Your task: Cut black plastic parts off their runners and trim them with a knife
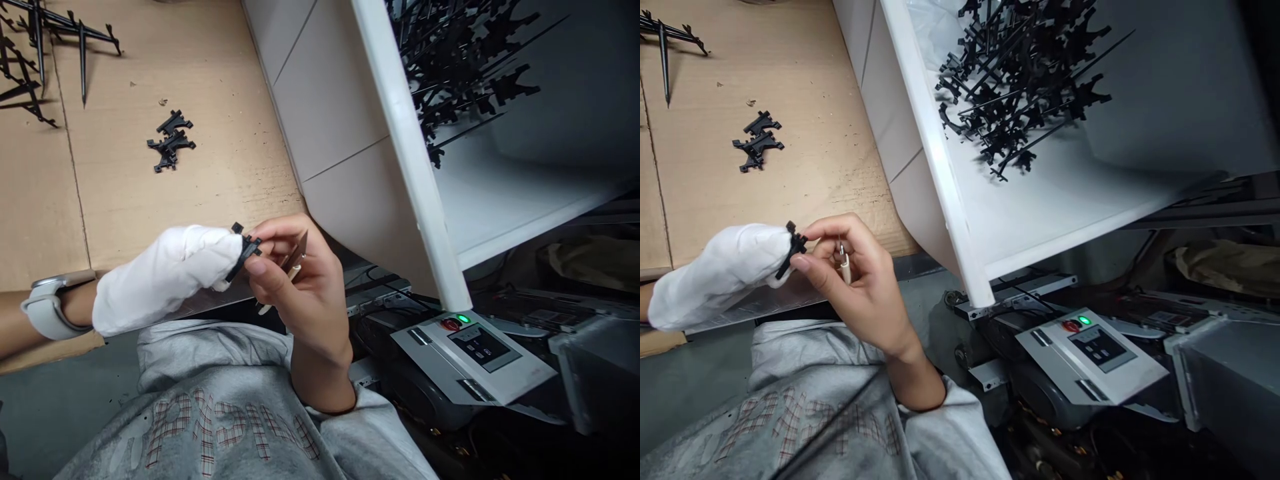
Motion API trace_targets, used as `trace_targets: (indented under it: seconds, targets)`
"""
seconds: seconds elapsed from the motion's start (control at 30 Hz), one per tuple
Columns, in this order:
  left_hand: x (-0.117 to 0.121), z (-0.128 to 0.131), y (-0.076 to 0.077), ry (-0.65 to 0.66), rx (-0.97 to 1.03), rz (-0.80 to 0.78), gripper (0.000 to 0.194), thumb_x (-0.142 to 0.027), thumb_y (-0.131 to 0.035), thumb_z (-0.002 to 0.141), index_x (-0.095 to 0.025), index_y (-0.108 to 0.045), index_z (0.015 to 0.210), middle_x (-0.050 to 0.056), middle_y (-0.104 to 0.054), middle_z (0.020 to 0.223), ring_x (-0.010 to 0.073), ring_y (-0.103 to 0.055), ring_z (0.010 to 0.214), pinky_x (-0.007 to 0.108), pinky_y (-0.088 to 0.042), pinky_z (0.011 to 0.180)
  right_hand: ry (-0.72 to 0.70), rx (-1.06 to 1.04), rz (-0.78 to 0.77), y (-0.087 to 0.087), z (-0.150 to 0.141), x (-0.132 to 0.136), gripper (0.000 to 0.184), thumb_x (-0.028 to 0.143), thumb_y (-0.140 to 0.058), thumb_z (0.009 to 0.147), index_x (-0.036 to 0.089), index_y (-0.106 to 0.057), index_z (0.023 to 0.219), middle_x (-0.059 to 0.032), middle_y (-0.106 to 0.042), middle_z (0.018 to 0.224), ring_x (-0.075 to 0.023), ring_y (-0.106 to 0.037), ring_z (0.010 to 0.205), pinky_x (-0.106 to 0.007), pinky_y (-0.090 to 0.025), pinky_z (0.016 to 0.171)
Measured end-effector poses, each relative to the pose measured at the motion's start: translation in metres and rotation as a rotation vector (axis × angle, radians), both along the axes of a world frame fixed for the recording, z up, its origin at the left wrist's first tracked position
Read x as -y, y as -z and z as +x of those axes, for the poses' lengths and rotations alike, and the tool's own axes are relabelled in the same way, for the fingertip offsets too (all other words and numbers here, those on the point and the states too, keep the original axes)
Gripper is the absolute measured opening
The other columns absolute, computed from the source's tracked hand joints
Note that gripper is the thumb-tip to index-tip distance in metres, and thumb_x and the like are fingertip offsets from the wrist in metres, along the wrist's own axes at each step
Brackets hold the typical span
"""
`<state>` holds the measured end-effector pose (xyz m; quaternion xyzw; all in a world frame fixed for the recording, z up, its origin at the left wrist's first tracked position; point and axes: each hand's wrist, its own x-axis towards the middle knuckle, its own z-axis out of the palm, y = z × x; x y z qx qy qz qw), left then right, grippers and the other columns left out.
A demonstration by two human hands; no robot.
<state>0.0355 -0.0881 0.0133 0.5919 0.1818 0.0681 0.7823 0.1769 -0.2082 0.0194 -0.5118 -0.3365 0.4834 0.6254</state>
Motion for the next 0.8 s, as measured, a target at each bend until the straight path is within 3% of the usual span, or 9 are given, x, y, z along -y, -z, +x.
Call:
trace_targets:
  seconds: [0.07,0.2,0.3,0.43,0.63,0.8]
  targets:
    - [0.001,-0.001,-0.004,0.003,-0.039,-0.056,0.024,-0.031,-0.058,0.087,-0.02,-0.052,0.067,-0.003,-0.055,0.067,0.0094,-0.048,0.062,0.02,-0.043,0.056,0.004,-0.01,0.003,0.005,0.001,0.002,0.02,0.024,-0.088,0.093,0.024,-0.073,0.106,0.0068,-0.059,0.072,-0.0081,-0.046,0.053,-0.02,-0.033,0.044]
    - [0.004,0.001,-0.01,-0.025,-0.069,-0.015,0.027,-0.033,-0.056,0.087,-0.021,-0.047,0.064,-0.004,-0.045,0.061,0.0091,-0.039,0.055,0.022,-0.038,0.049,-0.062,-0.117,0.041,0.012,0.007,0.005,0.011,0.024,-0.082,0.098,0.023,-0.075,0.108,0.0066,-0.055,0.072,-0.0075,-0.045,0.051,-0.017,-0.034,0.041]
    - [0.006,0.005,-0.01,-0.024,-0.029,0.15,0.029,-0.029,-0.051,0.086,-0.023,-0.039,0.061,-0.005,-0.037,0.056,0.0091,-0.032,0.05,0.023,-0.034,0.045,-0.095,-0.169,0.046,0.011,0.01,0.005,0.014,0.032,-0.078,0.102,0.023,-0.076,0.112,0.0055,-0.057,0.073,-0.0075,-0.045,0.05,-0.018,-0.037,0.04]
    - [0.007,0.009,-0.007,-0.076,0.067,0.421,0.033,-0.024,-0.05,0.086,-0.023,-0.029,0.061,-0.005,-0.031,0.053,0.0106,-0.033,0.051,0.024,-0.033,0.046,-0.049,-0.136,-0.028,0.005,0.007,0.003,0.02,0.029,-0.091,0.092,0.023,-0.075,0.103,0.0068,-0.059,0.07,-0.0066,-0.043,0.048,-0.018,-0.036,0.04]
    - [0.017,0.005,0.0,-0.236,-0.006,0.637,0.028,-0.034,-0.061,0.093,-0.024,-0.047,0.071,-0.005,-0.05,0.059,0.0091,-0.038,0.049,0.025,-0.033,0.047,0.028,-0.198,-0.049,-0.001,0.002,0.0,0.023,0.036,-0.09,0.093,0.026,-0.07,0.095,0.0094,-0.051,0.061,-0.0073,-0.038,0.043,-0.018,-0.032,0.036]
    - [0.024,-0.001,0.017,-0.213,0.059,0.798,0.036,-0.031,-0.061,0.102,-0.024,-0.045,0.072,-0.005,-0.049,0.062,0.0115,-0.041,0.056,0.03,-0.036,0.058,0.042,-0.206,-0.078,-0.003,0.002,-0.002,0.03,0.044,-0.09,0.093,0.027,-0.065,0.092,0.0088,-0.052,0.063,-0.0072,-0.035,0.042,-0.017,-0.032,0.034]
